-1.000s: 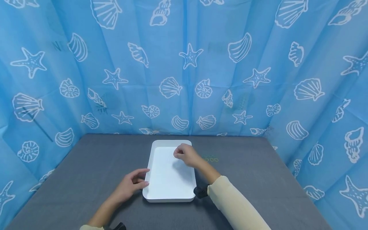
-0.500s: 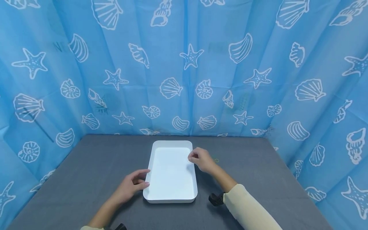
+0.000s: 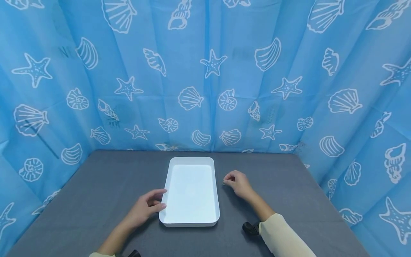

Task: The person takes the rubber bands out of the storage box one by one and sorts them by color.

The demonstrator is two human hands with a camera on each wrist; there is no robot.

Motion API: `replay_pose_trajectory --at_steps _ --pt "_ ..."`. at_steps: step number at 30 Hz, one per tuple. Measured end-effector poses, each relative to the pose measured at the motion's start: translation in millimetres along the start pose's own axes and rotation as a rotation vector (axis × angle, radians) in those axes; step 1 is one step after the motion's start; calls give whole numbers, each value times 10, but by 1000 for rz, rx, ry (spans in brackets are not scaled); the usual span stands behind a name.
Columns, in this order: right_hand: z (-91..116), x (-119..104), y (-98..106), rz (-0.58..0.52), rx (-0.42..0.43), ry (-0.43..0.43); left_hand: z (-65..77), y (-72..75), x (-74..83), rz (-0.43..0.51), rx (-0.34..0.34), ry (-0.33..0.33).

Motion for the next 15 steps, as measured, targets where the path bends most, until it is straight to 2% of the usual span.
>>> replay_pose_trajectory --at_steps 10,15 --pt "132 222 95 29 12 -92 1 -2 -21 -11 0 18" --pt "146 318 143 34 16 -130 12 5 5 -2 -4 1"
Point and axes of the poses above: each hand's wrist, its own z-axis away from the middle knuckle, its own y-axis out of the back of the hand, x = y × z, the point moved 7 cm from there along -z, towards the middle knuckle, and after that the axes turned 3 degrees about y, right-handed, at the moved point
